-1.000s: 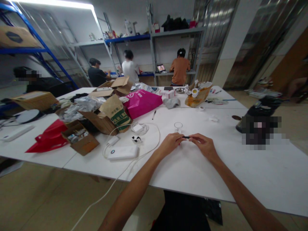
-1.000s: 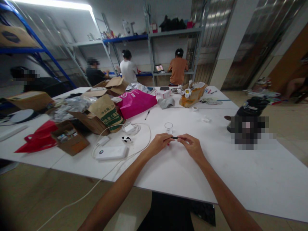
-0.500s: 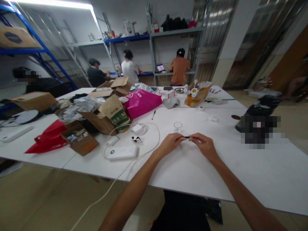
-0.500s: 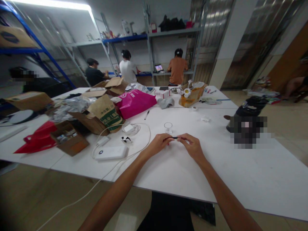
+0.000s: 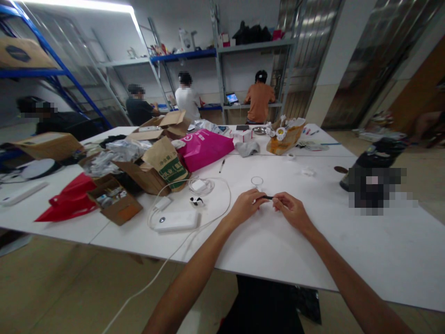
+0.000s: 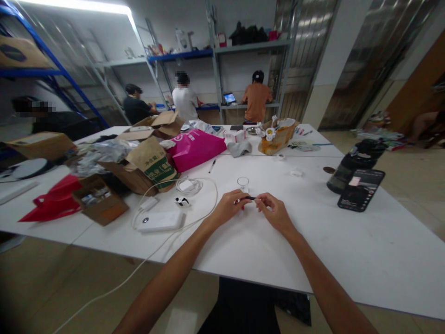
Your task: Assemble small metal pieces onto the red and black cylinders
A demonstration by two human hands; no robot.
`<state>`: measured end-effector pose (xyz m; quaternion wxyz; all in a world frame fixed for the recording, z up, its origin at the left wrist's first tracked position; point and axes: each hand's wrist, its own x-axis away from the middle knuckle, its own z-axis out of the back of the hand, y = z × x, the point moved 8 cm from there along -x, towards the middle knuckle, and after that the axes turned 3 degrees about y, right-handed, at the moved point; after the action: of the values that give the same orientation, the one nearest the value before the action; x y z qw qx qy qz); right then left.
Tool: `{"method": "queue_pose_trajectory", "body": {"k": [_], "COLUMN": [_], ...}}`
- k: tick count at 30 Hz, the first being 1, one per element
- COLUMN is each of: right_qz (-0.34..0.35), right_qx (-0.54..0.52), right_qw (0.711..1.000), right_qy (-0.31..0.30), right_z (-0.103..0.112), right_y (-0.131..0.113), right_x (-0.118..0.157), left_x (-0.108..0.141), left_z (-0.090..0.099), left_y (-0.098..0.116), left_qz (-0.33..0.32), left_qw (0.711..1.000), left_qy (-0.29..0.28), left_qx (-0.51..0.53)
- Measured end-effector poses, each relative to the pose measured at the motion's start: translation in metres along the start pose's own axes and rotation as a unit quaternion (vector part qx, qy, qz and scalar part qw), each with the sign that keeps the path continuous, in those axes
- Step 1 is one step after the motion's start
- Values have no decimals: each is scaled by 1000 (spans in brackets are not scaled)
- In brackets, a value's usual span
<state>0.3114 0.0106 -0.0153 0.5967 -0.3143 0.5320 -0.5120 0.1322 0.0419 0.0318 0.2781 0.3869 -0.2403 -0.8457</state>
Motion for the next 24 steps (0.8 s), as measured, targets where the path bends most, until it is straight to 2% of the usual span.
{"method": "queue_pose_trajectory", "body": {"k": [2,8,15,24], "right_qz": [7,23,28,28], "right_qx": [-11,65,16,60], "right_qw": [1000,997,999,998], "right_qy": [8,-20,3,-10], "right_z": [1,1,3,6], "right_y": [-3,-9,-8,-11], "right_x": [0,2,1,3], "left_x": [0,2,1,5], "left_z": [0,-5,-3,-10], "left_y": [-1,0,1,2], "left_qz": [-1,-18,-14,-59], "left_qw": [1000,1000,1000,996], "left_qy": [0,-5,-5,2], "left_qx": [2,-9,-23,-71]}}
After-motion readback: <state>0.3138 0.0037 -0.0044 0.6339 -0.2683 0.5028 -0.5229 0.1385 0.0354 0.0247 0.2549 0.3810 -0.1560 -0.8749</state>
